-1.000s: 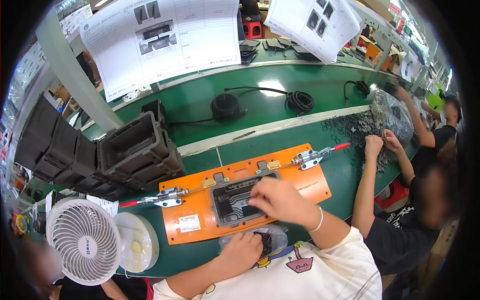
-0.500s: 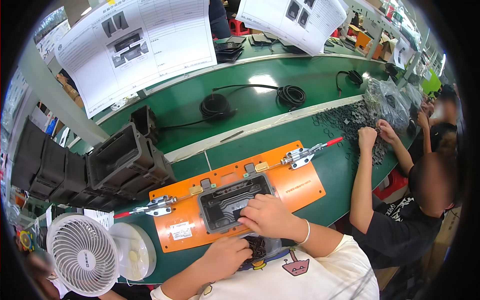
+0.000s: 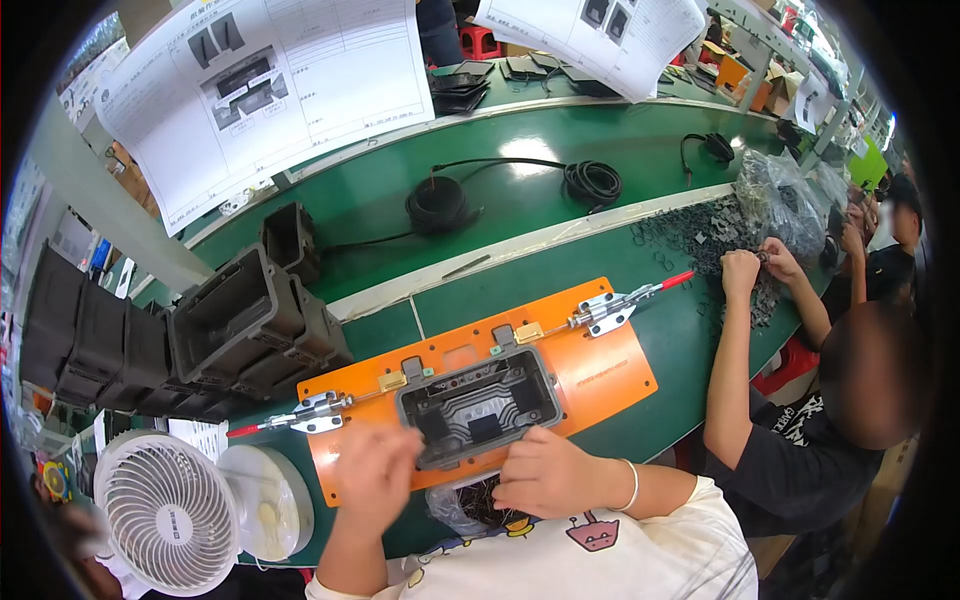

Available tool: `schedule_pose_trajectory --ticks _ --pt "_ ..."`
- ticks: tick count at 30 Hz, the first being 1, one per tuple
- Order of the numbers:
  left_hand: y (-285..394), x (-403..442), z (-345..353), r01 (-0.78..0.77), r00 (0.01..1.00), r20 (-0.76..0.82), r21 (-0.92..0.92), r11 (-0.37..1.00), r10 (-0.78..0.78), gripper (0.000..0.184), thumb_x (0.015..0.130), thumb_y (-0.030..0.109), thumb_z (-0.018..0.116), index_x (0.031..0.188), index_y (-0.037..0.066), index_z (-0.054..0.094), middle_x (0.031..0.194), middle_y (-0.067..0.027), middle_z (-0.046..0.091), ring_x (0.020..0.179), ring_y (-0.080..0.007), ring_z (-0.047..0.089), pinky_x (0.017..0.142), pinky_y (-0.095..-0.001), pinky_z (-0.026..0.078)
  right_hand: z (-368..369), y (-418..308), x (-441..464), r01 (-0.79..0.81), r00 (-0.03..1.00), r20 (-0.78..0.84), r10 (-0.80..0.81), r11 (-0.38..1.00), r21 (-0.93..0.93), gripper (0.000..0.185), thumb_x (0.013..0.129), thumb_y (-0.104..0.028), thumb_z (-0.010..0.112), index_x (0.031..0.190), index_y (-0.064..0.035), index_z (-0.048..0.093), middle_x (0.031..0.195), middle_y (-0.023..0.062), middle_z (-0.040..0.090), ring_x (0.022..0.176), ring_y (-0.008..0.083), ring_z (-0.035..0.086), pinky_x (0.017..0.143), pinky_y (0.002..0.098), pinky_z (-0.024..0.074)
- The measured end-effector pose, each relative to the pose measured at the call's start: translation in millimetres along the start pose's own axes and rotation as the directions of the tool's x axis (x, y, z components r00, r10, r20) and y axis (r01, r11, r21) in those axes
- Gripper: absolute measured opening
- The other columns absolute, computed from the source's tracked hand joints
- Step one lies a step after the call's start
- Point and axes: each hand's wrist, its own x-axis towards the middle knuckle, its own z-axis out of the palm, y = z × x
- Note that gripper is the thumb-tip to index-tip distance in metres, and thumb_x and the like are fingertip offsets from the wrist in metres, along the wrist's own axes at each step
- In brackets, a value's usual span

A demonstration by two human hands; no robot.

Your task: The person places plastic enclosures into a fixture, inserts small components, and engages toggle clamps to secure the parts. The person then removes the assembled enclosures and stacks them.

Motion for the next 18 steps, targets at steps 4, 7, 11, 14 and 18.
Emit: schedule_pose_trajectory --ticks 4,7,11,14,18 --pt "-29 21 5 0.196 0.969 -0.157 0.018 0.980 -0.191 0.015 0.072 -0.004 0.070 0.086 0.002 0.068 0.087 -0.0087 0.063 0.080 -0.0259 0.059 0.068 -0.0340 0.045 13 -6 -3 0.043 0.976 0.215 -0.043 0.999 0.004 0.016 0.073 -0.021 0.071 0.085 -0.0115 0.066 0.073 -0.0028 0.051 0.073 0.0155 0.049 0.071 0.0325 0.0344" --pt "-50 24 15 0.121 0.987 -0.118 0.110 0.987 -0.108 0.012 0.073 -0.001 0.071 0.084 0.003 0.068 0.088 -0.0074 0.063 0.086 -0.0257 0.058 0.073 -0.0345 0.043 17 -5 -2 0.023 0.968 0.250 -0.026 1.000 0.015 0.018 0.074 -0.024 0.071 0.087 -0.0110 0.067 0.073 -0.0023 0.050 0.074 0.0156 0.050 0.074 0.0325 0.0338" --pt "-54 18 23 0.134 0.989 -0.104 0.275 0.952 -0.109 0.013 0.075 0.007 0.073 0.088 0.006 0.072 0.097 -0.0064 0.065 0.092 -0.0257 0.058 0.082 -0.0379 0.039 15 -5 2 -0.001 0.960 0.278 -0.006 1.000 0.026 0.020 0.077 -0.025 0.070 0.090 -0.0102 0.067 0.074 -0.0017 0.051 0.074 0.0158 0.051 0.073 0.0326 0.0343" --pt "-48 14 17 0.087 0.996 -0.008 0.391 0.916 -0.091 0.023 0.078 0.008 0.070 0.101 0.006 0.071 0.117 -0.0104 0.061 0.106 -0.0286 0.055 0.092 -0.0412 0.036 6 -3 13 -0.015 0.973 0.229 -0.004 0.997 0.082 0.019 0.079 -0.023 0.069 0.092 -0.0105 0.066 0.076 -0.0001 0.054 0.075 0.0172 0.055 0.069 0.0326 0.0379" --pt "-37 7 3 0.131 0.991 -0.024 0.438 0.889 -0.134 0.041 0.081 0.003 0.065 0.121 0.003 0.061 0.132 -0.0174 0.052 0.118 -0.0326 0.050 0.099 -0.0439 0.036 -24 24 64 -0.216 0.976 0.036 0.216 0.976 -0.008 0.019 0.075 -0.019 0.073 0.089 -0.0080 0.065 0.080 0.0077 0.059 0.074 0.0270 0.060 0.066 0.0404 0.0466"
